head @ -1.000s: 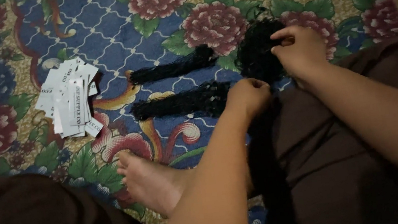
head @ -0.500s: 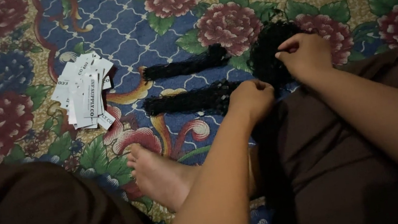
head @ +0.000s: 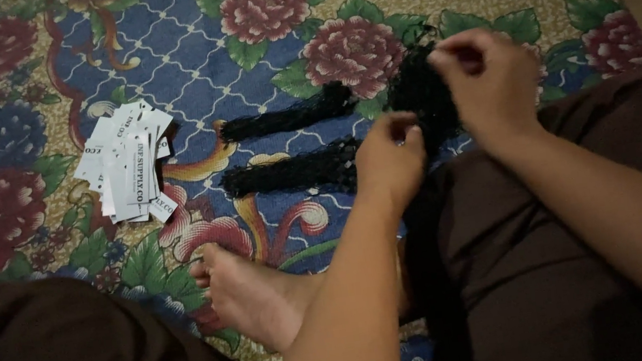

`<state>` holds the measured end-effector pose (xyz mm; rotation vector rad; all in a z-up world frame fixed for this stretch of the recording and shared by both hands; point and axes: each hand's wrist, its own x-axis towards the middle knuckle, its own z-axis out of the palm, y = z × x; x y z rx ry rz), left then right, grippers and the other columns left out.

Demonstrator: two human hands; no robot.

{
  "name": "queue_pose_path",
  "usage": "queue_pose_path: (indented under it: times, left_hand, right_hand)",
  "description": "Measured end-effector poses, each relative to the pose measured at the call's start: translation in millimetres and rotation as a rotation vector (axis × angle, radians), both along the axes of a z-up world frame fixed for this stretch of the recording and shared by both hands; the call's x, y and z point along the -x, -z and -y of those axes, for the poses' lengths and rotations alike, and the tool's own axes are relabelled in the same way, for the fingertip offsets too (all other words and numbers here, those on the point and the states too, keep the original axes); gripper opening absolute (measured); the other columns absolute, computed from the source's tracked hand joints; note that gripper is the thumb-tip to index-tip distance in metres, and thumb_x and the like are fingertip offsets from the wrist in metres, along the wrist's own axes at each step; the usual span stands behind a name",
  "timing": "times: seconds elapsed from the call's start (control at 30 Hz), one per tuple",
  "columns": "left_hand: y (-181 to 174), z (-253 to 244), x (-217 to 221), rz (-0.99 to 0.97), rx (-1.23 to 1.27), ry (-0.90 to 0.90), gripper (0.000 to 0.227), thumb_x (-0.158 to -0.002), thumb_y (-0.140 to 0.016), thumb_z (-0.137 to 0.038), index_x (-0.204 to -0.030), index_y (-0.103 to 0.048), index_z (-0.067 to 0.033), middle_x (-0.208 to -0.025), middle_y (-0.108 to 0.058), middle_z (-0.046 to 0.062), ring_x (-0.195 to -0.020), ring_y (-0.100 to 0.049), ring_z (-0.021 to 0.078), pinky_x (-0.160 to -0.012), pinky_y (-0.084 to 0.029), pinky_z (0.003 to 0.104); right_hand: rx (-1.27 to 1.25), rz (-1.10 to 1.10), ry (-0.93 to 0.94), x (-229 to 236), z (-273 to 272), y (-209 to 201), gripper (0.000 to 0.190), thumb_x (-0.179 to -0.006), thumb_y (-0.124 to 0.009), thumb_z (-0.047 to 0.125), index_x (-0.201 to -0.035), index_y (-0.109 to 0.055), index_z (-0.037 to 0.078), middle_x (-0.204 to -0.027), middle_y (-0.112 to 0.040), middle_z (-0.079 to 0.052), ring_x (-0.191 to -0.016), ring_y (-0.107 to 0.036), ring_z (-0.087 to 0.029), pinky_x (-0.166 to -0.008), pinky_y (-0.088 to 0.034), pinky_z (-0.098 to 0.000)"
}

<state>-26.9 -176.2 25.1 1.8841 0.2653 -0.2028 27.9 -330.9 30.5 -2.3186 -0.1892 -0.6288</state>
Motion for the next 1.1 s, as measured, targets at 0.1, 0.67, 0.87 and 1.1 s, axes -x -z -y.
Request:
queue_pose_path:
  times: [0.1, 0.67, 0.87, 1.1]
  left_hand:
    - [-37.1, 1.7, 4.9, 0.127, 0.011, -0.015, 0.048, -0.096, -0.057, -0.018, -0.142, -0.053, -0.0077, -0.139, -0.06, 0.029, -0.135, -0.052, 0.0498, -0.117, -0.041, 0.06]
    - [-15.7, -13.3, 4.8, 0.024, -0.081, -0.097, 0.032, -0.1, -0.053, -0.038, -0.116, -0.075, -0.0223, -0.109, -0.079, 0.01, -0.118, -0.068, 0.0369, -0.101, -0.053, 0.053]
    - [-25.9, -18.6, 5.8, -0.06, -0.015, -0.058, 0.037, -0.1, -0.045, -0.043, -0.115, -0.073, -0.0241, -0.112, -0.078, 0.011, -0.122, -0.067, 0.0387, -0.103, -0.052, 0.052]
    - [-35.2, -19.2, -2.2, -0.054, 0.086, -0.066, 0.033, -0.094, -0.046, -0.037, -0.099, -0.073, -0.0189, -0.097, -0.076, 0.007, -0.107, -0.069, 0.0309, -0.094, -0.056, 0.045]
  right_hand:
    - [-0.044, -0.086, -0.081, 14.1, -18.2, -11.4, 0.014, -0.097, -0.085, 0.027, -0.106, -0.08, 0.019, -0.095, -0.075, -0.009, -0.092, -0.071, -0.033, -0.086, -0.053, -0.0434]
    - [-0.231, -0.44, -0.294, 15.1, -20.6, -13.6, 0.01, -0.091, -0.082, 0.024, -0.101, -0.08, 0.02, -0.088, -0.075, -0.002, -0.088, -0.07, -0.014, -0.076, -0.055, -0.0317]
    - [-0.176, -0.489, -0.277, 12.5, -18.8, -4.5, 0.011, -0.094, -0.078, 0.024, -0.103, -0.079, 0.019, -0.092, -0.077, -0.004, -0.093, -0.073, -0.021, -0.077, -0.056, -0.0359]
    - [-0.186, -0.511, -0.039, 2.9, -9.7, 2.3, 0.016, -0.099, -0.071, 0.038, -0.111, -0.074, 0.028, -0.084, -0.074, 0.003, -0.081, -0.073, -0.014, -0.075, -0.056, -0.0305]
